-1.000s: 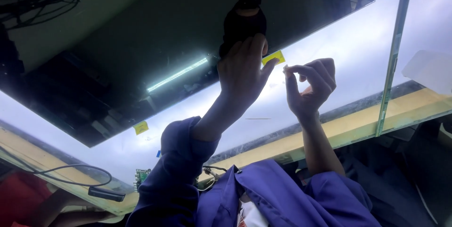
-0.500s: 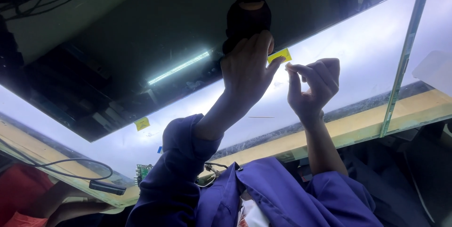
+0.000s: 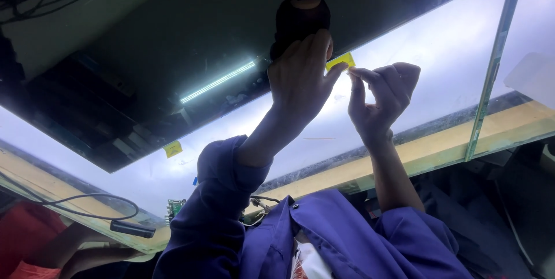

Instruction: Repairing a TV screen by applying tape to the panel and connecting/positioning a circuit board.

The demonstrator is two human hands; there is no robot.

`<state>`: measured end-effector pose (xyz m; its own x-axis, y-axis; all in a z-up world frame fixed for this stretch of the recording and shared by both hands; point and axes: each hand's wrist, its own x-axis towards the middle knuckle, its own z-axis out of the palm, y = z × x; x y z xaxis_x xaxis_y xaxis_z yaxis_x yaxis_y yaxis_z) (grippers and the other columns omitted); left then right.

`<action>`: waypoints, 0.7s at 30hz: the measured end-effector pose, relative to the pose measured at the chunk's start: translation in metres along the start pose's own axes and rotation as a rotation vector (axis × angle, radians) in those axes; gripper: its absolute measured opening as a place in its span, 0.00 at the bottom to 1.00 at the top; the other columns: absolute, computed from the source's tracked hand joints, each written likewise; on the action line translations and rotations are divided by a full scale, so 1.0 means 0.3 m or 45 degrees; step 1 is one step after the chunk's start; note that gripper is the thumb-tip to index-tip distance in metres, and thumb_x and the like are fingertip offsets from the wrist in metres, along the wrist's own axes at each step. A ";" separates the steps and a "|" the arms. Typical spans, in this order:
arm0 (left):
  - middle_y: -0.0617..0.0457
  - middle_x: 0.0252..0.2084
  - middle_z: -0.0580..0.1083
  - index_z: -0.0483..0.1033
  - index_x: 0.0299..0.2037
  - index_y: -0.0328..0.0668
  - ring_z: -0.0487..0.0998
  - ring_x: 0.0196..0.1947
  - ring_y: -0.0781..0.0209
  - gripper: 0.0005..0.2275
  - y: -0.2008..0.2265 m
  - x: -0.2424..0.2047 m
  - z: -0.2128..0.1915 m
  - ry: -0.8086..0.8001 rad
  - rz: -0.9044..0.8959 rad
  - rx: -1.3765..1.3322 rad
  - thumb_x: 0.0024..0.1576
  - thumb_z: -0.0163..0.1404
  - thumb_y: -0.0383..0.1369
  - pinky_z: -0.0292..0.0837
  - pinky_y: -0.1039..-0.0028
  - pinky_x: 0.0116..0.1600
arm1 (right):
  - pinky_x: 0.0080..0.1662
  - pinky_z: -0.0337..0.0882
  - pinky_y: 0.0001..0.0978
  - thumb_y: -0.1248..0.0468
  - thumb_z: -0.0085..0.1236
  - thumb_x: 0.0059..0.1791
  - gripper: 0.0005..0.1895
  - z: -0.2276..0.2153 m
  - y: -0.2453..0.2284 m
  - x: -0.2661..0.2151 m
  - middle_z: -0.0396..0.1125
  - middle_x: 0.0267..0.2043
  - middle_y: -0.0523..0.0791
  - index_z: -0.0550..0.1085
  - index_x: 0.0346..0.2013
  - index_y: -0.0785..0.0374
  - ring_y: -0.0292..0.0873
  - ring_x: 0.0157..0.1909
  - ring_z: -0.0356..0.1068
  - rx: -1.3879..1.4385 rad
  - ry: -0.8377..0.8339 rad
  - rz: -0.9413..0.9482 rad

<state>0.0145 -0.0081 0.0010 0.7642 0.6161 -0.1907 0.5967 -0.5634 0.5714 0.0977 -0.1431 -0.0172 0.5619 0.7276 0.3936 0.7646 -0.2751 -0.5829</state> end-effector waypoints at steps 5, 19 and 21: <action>0.59 0.20 0.70 0.67 0.29 0.52 0.75 0.19 0.65 0.16 -0.006 0.001 0.005 0.021 -0.004 0.021 0.48 0.62 0.45 0.70 0.80 0.26 | 0.41 0.60 0.30 0.64 0.63 0.51 0.06 0.002 0.024 -0.021 0.52 0.13 0.34 0.81 0.29 0.59 0.32 0.19 0.53 0.023 0.045 0.025; 0.62 0.21 0.67 0.60 0.27 0.49 0.69 0.20 0.63 0.24 -0.008 -0.001 0.031 0.190 -0.002 -0.040 0.39 0.70 0.38 0.59 0.72 0.19 | 0.42 0.59 0.34 0.72 0.53 0.48 0.06 0.019 -0.023 0.009 0.61 0.22 0.43 0.72 0.26 0.63 0.42 0.31 0.57 -0.027 0.115 0.064; 0.61 0.20 0.69 0.63 0.29 0.51 0.72 0.21 0.62 0.19 -0.014 -0.009 0.021 0.108 -0.043 -0.125 0.43 0.66 0.39 0.66 0.70 0.24 | 0.43 0.60 0.34 0.69 0.55 0.48 0.05 0.010 0.026 -0.045 0.56 0.20 0.39 0.74 0.27 0.60 0.38 0.28 0.56 0.000 0.165 0.077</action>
<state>0.0116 -0.0109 -0.0060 0.7180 0.6807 -0.1453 0.5918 -0.4872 0.6422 0.0950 -0.1533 -0.0293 0.6427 0.6226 0.4465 0.7284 -0.3159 -0.6080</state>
